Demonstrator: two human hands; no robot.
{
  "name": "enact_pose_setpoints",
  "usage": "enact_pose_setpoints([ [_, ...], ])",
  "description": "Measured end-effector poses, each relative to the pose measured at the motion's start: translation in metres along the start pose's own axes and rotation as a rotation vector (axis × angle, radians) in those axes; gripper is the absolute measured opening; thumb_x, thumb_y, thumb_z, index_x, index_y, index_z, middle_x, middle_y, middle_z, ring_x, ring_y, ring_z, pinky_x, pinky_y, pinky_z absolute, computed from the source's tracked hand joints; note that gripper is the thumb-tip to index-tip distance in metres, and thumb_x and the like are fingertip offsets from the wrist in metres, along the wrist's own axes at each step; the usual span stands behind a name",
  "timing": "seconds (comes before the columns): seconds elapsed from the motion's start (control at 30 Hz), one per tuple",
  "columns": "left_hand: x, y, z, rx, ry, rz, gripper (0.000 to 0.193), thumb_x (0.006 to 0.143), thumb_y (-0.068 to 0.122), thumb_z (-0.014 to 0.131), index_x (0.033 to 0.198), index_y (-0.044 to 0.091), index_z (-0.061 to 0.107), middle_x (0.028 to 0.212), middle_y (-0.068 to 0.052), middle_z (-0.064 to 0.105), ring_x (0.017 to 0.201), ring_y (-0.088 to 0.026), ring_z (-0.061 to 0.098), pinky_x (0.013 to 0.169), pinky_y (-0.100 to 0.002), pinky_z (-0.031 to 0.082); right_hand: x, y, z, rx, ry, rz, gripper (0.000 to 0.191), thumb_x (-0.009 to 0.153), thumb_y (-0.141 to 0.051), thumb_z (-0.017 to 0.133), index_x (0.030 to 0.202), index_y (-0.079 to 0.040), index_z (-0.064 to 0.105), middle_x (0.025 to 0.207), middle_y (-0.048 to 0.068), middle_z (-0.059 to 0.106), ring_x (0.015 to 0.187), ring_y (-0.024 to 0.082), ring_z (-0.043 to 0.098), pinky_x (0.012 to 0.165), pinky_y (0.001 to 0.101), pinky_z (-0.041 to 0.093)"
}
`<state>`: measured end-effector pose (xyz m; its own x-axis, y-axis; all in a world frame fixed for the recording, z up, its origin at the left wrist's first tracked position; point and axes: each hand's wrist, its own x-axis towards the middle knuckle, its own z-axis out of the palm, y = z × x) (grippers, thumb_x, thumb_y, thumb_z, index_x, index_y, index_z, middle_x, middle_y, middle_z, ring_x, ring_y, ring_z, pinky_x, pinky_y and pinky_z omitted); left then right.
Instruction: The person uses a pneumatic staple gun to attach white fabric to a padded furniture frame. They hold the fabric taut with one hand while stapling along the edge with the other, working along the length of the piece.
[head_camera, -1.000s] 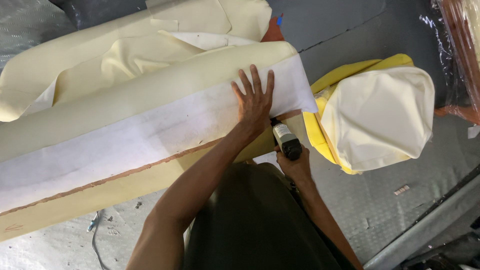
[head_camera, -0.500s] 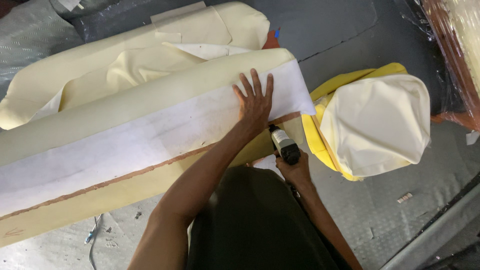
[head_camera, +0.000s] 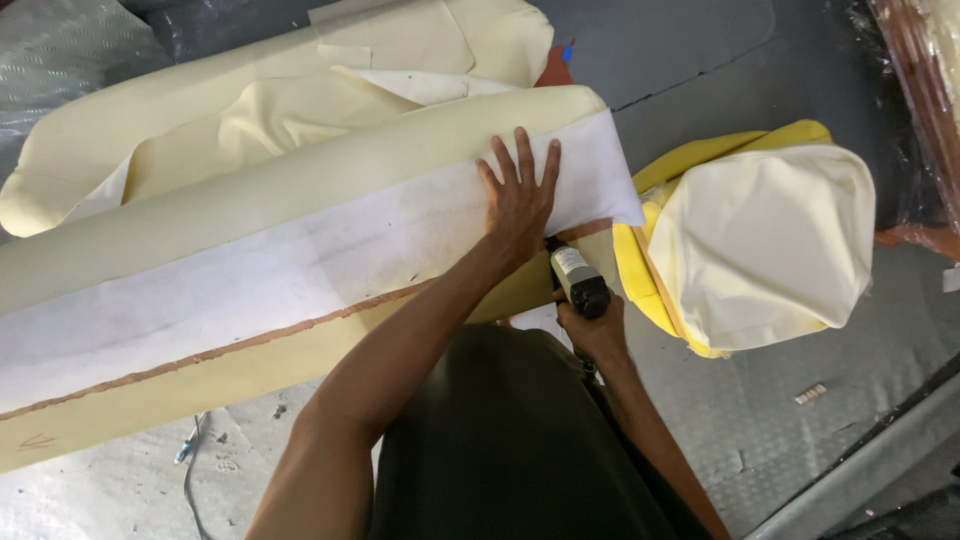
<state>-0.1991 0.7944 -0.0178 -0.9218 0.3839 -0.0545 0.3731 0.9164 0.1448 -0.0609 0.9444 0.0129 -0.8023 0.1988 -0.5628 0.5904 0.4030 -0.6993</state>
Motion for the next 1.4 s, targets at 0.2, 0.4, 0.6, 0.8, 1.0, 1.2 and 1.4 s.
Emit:
enact_pose_setpoints([
  [0.2, 0.005, 0.0, -0.004, -0.051, -0.099, -0.001, 0.113, 0.069, 0.031, 0.084, 0.159, 0.003, 0.023, 0.155, -0.044, 0.018, 0.137, -0.069, 0.027, 0.101, -0.081, 0.033, 0.006, -0.002, 0.001, -0.056, -0.001, 0.081, 0.016, 0.077, -0.007, 0.066, 0.088, -0.001, 0.076, 0.067, 0.009, 0.072, 0.06, 0.016, 0.07, 0.059, 0.0331, 0.056],
  [0.4, 0.005, 0.001, -0.001, 0.024, 0.001, -0.012, 0.109, 0.072, 0.028, 0.083, 0.161, 0.004, 0.024, 0.157, -0.044, 0.018, 0.138, -0.069, 0.028, 0.103, -0.08, 0.034, 0.006, 0.004, 0.0, -0.003, -0.002, -0.053, 0.016, 0.076, -0.008, 0.067, 0.088, -0.001, 0.076, 0.067, 0.009, 0.072, 0.061, 0.017, 0.071, 0.059, 0.0331, 0.057],
  [0.6, 0.003, 0.001, 0.002, 0.006, -0.064, -0.021, 0.111, 0.071, 0.03, 0.083, 0.161, 0.004, 0.024, 0.156, -0.043, 0.019, 0.138, -0.068, 0.028, 0.102, -0.08, 0.034, 0.01, 0.014, 0.002, -0.074, -0.004, -0.073, 0.015, 0.077, -0.011, 0.072, 0.084, 0.002, 0.073, 0.066, 0.011, 0.072, 0.06, 0.018, 0.072, 0.059, 0.0345, 0.057],
  [0.8, 0.001, 0.0, 0.0, 0.025, 0.031, 0.004, 0.108, 0.074, 0.031, 0.083, 0.16, 0.003, 0.024, 0.155, -0.044, 0.02, 0.136, -0.069, 0.029, 0.1, -0.081, 0.035, -0.002, 0.021, 0.002, -0.005, -0.011, -0.12, 0.021, 0.074, -0.007, 0.069, 0.092, 0.001, 0.075, 0.072, 0.011, 0.075, 0.065, 0.019, 0.073, 0.063, 0.0335, 0.058],
  [1.0, 0.001, -0.003, 0.001, 0.009, -0.082, 0.048, 0.117, 0.069, 0.037, 0.086, 0.159, 0.001, 0.021, 0.154, -0.046, 0.02, 0.135, -0.07, 0.03, 0.099, -0.081, 0.035, -0.013, 0.021, 0.003, 0.016, -0.018, -0.112, 0.022, 0.075, -0.006, 0.069, 0.096, 0.001, 0.075, 0.076, 0.012, 0.075, 0.066, 0.018, 0.072, 0.063, 0.0341, 0.058],
  [1.2, 0.004, -0.012, -0.008, -0.003, -0.116, 0.104, 0.128, 0.063, 0.046, 0.09, 0.16, 0.001, 0.02, 0.153, -0.048, 0.019, 0.133, -0.071, 0.031, 0.095, -0.079, 0.037, -0.01, 0.006, 0.001, 0.007, -0.001, -0.089, 0.02, 0.075, -0.003, 0.067, 0.093, 0.001, 0.075, 0.073, 0.01, 0.075, 0.065, 0.017, 0.073, 0.064, 0.0329, 0.059],
  [1.4, 0.005, -0.015, -0.014, -0.046, -0.187, 0.11, 0.13, 0.062, 0.05, 0.09, 0.16, 0.002, 0.019, 0.154, -0.047, 0.02, 0.134, -0.07, 0.032, 0.096, -0.077, 0.037, -0.005, 0.003, 0.004, 0.01, -0.012, -0.086, 0.017, 0.075, -0.004, 0.068, 0.09, 0.001, 0.075, 0.069, 0.01, 0.073, 0.063, 0.018, 0.071, 0.062, 0.0344, 0.058],
])
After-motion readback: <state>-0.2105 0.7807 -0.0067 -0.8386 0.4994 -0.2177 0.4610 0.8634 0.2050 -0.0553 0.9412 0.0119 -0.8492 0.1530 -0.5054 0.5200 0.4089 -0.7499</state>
